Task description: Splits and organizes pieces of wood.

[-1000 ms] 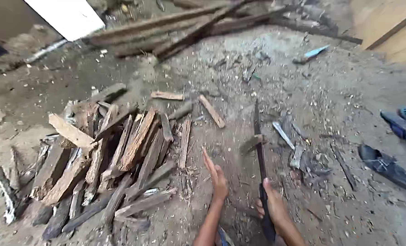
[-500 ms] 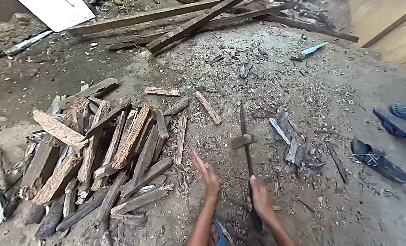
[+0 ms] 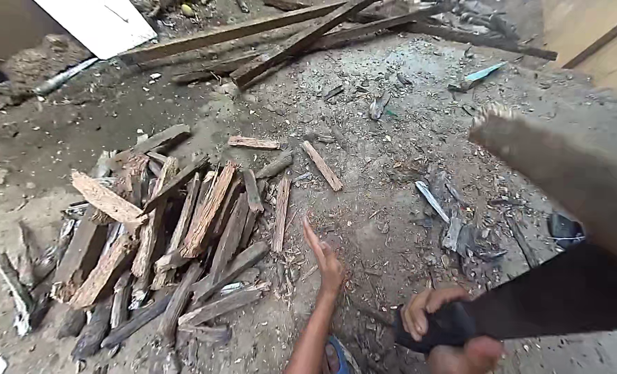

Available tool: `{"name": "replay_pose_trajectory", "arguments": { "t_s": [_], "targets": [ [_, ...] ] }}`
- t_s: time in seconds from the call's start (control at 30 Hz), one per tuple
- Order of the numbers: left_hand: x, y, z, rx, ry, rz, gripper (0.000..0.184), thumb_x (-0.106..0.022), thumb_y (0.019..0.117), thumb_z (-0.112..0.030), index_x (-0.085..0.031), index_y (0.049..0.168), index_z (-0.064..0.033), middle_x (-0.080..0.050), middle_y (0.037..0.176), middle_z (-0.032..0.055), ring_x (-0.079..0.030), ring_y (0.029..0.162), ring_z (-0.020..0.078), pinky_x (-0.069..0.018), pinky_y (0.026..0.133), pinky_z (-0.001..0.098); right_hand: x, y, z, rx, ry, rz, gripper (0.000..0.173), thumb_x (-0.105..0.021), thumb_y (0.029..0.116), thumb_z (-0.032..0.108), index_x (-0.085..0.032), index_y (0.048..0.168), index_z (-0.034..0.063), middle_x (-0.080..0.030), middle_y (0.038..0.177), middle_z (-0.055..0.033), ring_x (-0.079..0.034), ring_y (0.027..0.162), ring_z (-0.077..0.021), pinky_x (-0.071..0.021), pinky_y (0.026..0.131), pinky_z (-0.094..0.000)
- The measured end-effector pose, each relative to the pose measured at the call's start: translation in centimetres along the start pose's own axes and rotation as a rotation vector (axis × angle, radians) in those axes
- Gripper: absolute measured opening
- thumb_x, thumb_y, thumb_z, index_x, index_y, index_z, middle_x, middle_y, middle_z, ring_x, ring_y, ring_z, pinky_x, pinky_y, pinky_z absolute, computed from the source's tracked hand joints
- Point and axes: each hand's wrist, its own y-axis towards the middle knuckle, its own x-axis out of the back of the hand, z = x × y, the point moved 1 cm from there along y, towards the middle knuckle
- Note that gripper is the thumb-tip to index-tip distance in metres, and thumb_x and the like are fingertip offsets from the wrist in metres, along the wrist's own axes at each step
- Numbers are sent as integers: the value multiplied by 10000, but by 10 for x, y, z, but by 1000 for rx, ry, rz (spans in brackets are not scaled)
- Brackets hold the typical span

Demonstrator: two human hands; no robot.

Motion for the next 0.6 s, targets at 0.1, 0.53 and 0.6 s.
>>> {"name": "replay_pose_trajectory", "arguments": {
  "t_s": [0.1, 0.53, 0.6],
  "targets": [
    [-1, -16, -2, 30, 19, -16, 1028, -138, 1003, -736, -105, 1583, 112, -84, 1662, 321, -112, 1573, 332, -118, 1286, 435, 36, -46, -91, -427, -306, -153, 659, -336, 1030, 702, -597, 976, 99, -570, 604, 40, -553, 474, -85, -526, 463, -284],
    [-28, 27, -16, -139, -124, 242, 993, -365, 964, -759, -449, 1447, 105, -417, 1543, 275, -366, 1478, 325, -310, 1229, 459, 5, -46, -111, -942, -632, -74, 498, -601, 1030, 477, -631, 1034, -20, -581, 625, -66, -582, 495, -181, -554, 518, -377],
    [-24, 25, -16, -150, -162, 186, 862, -441, 983, -688, -545, 1354, 83, -540, 1421, 243, -495, 1357, 285, -410, 1149, 428, -11, -60, -106, -979, -559, -55, 392, -721, 969, 362, -621, 1014, -14, -574, 609, -50, -568, 477, -156, -545, 501, -347]
  ]
}}
